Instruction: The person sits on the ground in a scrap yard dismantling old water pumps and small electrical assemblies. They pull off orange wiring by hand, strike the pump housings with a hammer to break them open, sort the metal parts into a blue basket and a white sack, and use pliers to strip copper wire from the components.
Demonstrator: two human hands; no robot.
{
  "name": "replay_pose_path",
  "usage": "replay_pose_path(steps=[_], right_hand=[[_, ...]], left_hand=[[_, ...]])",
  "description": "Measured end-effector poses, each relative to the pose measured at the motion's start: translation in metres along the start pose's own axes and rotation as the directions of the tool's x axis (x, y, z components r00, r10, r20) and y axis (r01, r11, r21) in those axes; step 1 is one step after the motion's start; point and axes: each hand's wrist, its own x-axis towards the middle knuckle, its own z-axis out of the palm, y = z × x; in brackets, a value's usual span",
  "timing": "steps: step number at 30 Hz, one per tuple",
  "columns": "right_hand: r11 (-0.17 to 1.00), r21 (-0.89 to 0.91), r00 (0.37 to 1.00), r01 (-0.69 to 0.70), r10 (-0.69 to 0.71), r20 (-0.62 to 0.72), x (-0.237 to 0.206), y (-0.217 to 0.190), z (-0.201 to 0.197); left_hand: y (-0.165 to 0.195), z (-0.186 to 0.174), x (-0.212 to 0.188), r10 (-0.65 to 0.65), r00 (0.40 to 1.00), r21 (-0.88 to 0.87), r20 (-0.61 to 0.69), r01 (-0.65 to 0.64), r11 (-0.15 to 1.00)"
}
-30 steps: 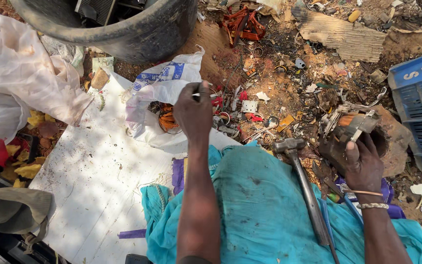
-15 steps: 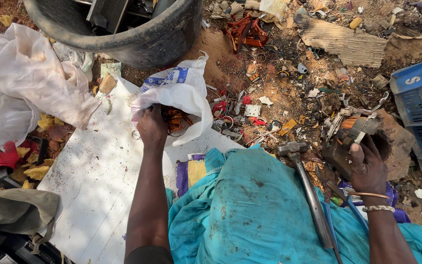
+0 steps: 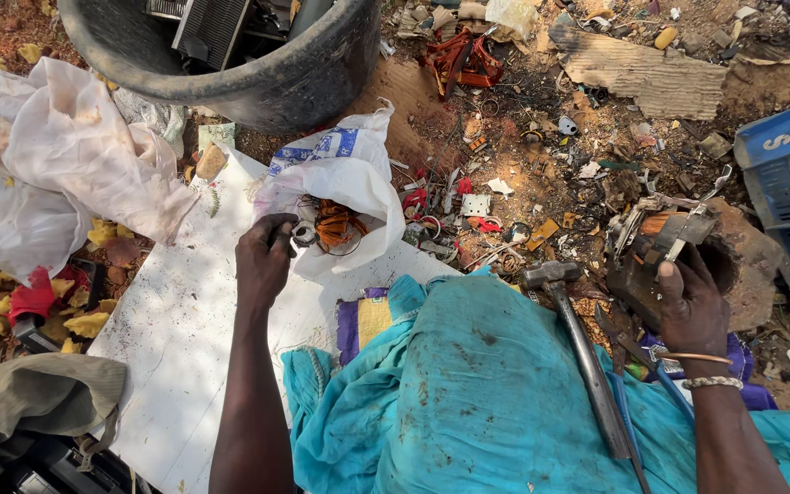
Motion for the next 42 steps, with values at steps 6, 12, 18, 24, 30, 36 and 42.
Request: replay_pose_path(steps=[6,12,18,24,30,36,42], right_hand=[[0.999,0.001,0.999,-0.044,0.044,-0.006,0.0,0.005,0.002],[1.0,0.004,1.0,-0.029,0.029,-0.006,0.002,0.002,0.001],[0.998,-0.007,0.997,-0.065,0.065,0.035,0.001,0.004,-0.001],[0.995,-0.035,0.99,-0.088,0.092,0.11,-0.002,0.005,-0.006],[0.998,0.019,0.992,-0.056,0.053,0.116,-0.004,0.003,-0.007],[0.996,0.073,0.995,-0.059,0.053,0.082,-0.01,0.001,-0.005],[0.86,0.446,0.947,-0.249,0.312,-0.072,-0.026,0.0,-0.007]], left_hand=[[0.082,-0.039,0.0,0.089,0.934,0.169,0.345,-0.156,0.973],[0.167,-0.063,0.033,0.495,0.7,0.077,-0.515,-0.537,0.84],[0.202,0.078,-0.008,0.458,0.886,-0.055,-0.074,-0.462,0.885],[0.221,0.288,-0.072,0.237,0.751,0.01,0.616,-0.309,0.951],[0.186,0.39,-0.075,0.024,0.616,-0.161,0.787,0.169,0.972],[0.169,0.403,-0.067,0.059,0.609,-0.27,0.791,0.26,0.927],[0.176,0.39,-0.07,0.257,0.576,-0.36,0.776,0.071,0.93]])
